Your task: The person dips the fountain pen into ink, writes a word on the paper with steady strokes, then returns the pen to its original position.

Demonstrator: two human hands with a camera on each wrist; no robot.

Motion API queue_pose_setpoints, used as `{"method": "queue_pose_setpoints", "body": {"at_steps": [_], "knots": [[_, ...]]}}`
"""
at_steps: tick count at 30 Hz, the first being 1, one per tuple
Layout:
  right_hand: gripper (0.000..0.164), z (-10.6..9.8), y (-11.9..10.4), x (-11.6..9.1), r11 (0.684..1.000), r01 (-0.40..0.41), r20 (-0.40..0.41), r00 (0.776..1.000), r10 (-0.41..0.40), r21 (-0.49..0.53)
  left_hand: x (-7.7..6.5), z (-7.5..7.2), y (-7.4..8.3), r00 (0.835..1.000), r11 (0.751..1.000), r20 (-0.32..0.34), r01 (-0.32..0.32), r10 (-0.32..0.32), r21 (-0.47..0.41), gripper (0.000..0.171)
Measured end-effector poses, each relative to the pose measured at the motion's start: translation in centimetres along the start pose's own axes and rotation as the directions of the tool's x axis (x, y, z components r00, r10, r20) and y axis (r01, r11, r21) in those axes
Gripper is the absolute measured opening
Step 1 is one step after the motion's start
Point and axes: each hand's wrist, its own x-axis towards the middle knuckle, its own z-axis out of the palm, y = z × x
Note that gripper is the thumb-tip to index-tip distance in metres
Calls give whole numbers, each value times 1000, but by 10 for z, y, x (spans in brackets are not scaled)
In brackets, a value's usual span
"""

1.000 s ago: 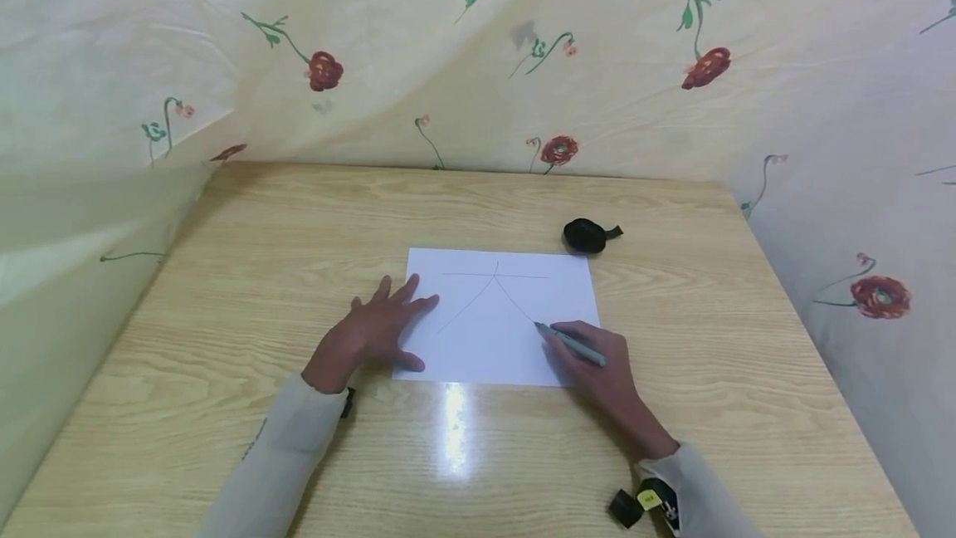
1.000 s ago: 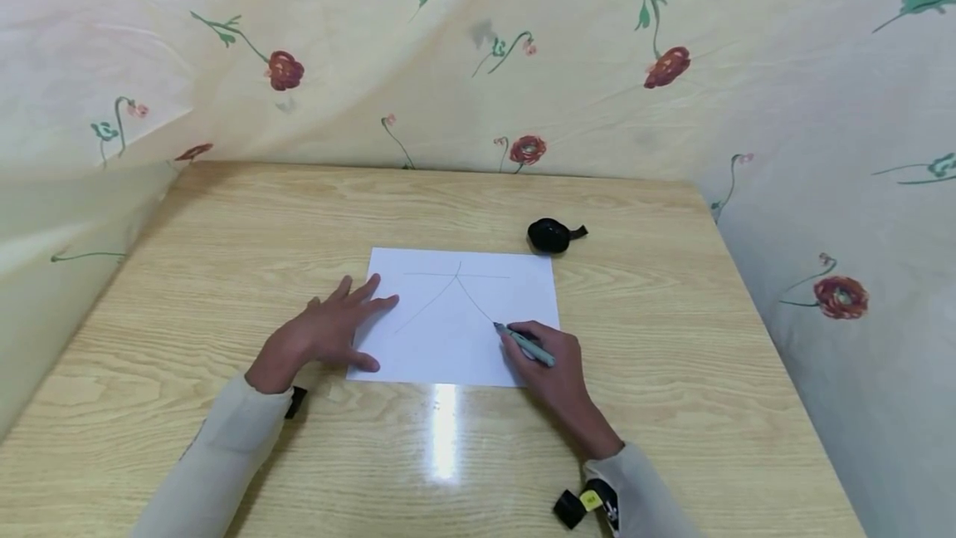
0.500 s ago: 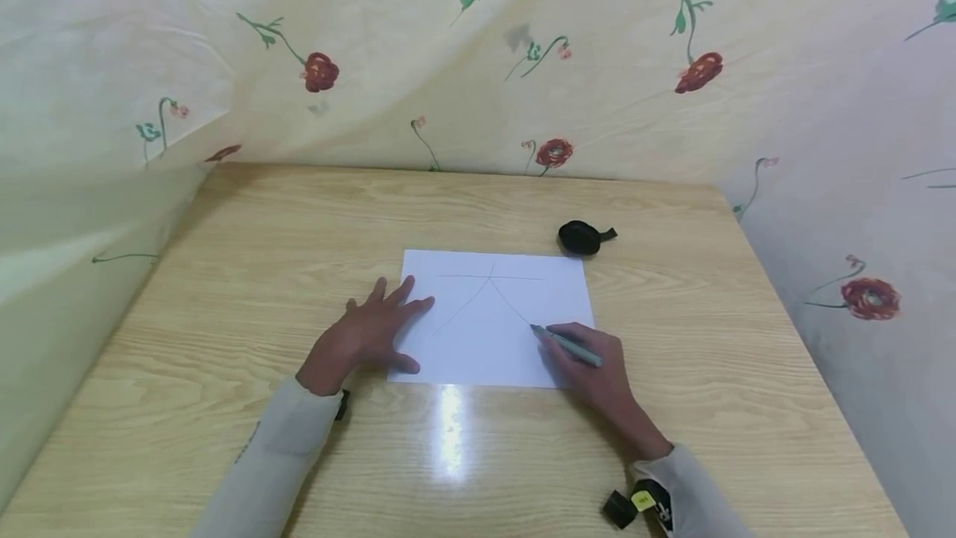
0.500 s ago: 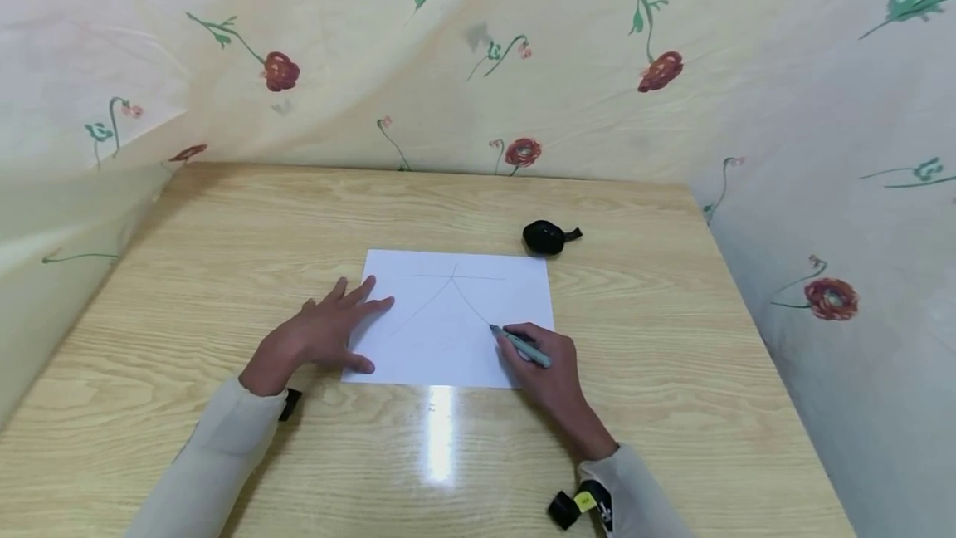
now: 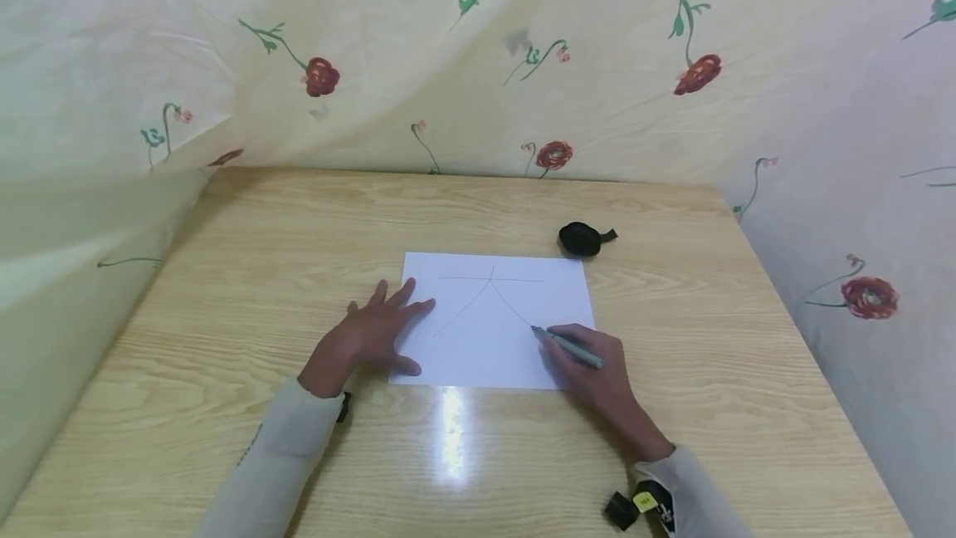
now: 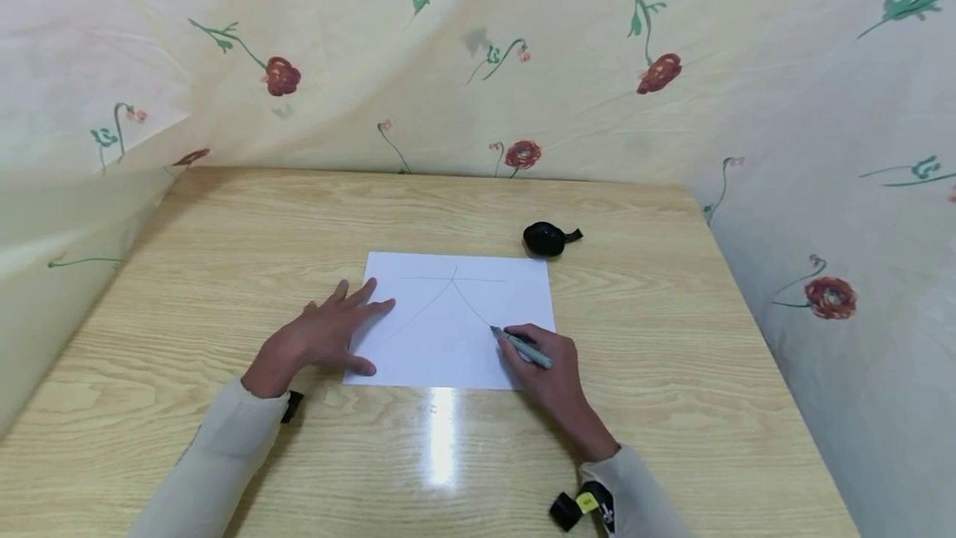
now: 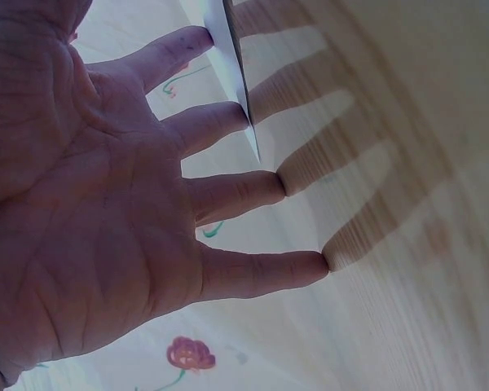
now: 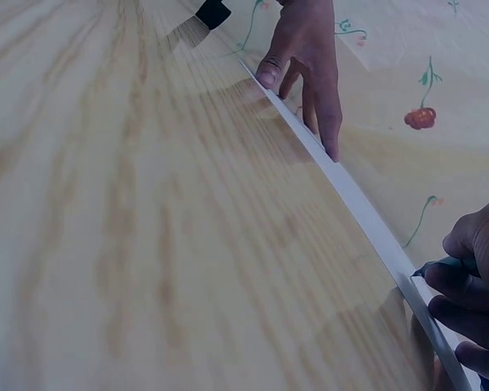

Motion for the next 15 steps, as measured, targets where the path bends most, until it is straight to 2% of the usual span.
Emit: {"method": "queue_pose_setpoints", "body": {"at_steps": [8, 15], "knots": [[10, 1, 2, 0, 1000, -16, -18, 1000, 16, 12, 0, 0, 1, 1000, 1000, -7, 1, 0, 17, 97], [11, -2, 5, 2, 998, -58, -103, 993, 59, 14, 1, 2, 3, 1000, 1000, -17, -6, 6, 14, 97]]}}
